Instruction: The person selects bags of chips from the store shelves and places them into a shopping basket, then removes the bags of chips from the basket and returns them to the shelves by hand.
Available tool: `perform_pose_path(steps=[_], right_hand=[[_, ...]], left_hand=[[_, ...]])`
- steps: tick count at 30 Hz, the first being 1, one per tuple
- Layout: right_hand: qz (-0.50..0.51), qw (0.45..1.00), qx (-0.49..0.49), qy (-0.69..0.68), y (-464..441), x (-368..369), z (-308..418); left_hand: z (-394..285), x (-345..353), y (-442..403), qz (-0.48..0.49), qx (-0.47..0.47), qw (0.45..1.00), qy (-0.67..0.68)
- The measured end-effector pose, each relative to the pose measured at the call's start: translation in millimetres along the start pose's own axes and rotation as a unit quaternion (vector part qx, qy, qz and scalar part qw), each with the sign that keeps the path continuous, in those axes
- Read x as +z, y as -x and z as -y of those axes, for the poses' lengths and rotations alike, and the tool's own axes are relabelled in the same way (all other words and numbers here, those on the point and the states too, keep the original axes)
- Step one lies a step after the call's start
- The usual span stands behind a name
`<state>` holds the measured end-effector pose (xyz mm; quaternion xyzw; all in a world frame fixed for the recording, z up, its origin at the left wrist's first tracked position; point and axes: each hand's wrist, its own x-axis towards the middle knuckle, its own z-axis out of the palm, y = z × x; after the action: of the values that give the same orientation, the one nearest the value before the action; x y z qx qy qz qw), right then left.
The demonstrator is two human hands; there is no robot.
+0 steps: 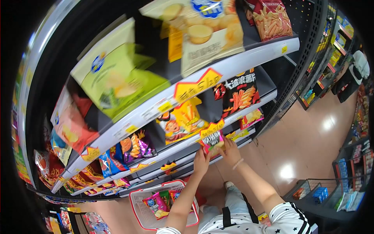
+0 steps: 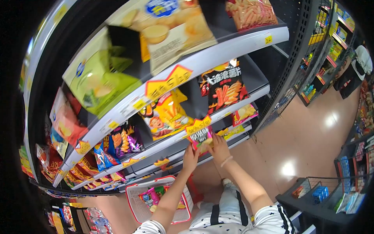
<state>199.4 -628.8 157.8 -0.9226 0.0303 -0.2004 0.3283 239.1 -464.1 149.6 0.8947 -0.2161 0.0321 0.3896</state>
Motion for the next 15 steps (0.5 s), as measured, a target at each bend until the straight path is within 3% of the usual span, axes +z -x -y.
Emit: perform_pose_path(steps=[4, 5, 6, 7, 9, 12, 15], right_hand=[[-0.019, 1.000, -0.021, -0.012, -59.6, 14.5, -66.4], [-0.016, 0.999, -0.022, -0.016, -72.2, 12.8, -75.2], [0.061, 0.998, 0.007, -0.008, -83.5, 10.6, -82.0], [0.138, 0.990, 0.036, 0.002, -88.0, 10.8, -87.7], [0.125, 0.991, 0.035, 0.032, -80.5, 41.2, -111.4], [0.146, 0.985, 0.037, 0.084, -70.0, 52.9, -121.2], [0.146, 0.985, 0.089, 0.022, -64.2, 43.3, -113.3]], left_hand=[[19.3, 45.0, -72.9, 0.050, -0.047, 0.997, -0.042], [31.3, 57.3, -85.4, 0.054, 0.001, 0.995, -0.089], [39.3, 66.2, -94.7, 0.058, 0.049, 0.988, -0.137], [43.2, 74.4, -101.6, 0.058, 0.044, 0.988, -0.140], [44.9, 89.2, -106.5, 0.092, -0.067, 0.985, -0.127], [36.3, 88.9, -98.6, 0.073, -0.045, 0.992, -0.098], [43.1, 83.9, -88.0, 0.079, -0.070, 0.990, -0.098]])
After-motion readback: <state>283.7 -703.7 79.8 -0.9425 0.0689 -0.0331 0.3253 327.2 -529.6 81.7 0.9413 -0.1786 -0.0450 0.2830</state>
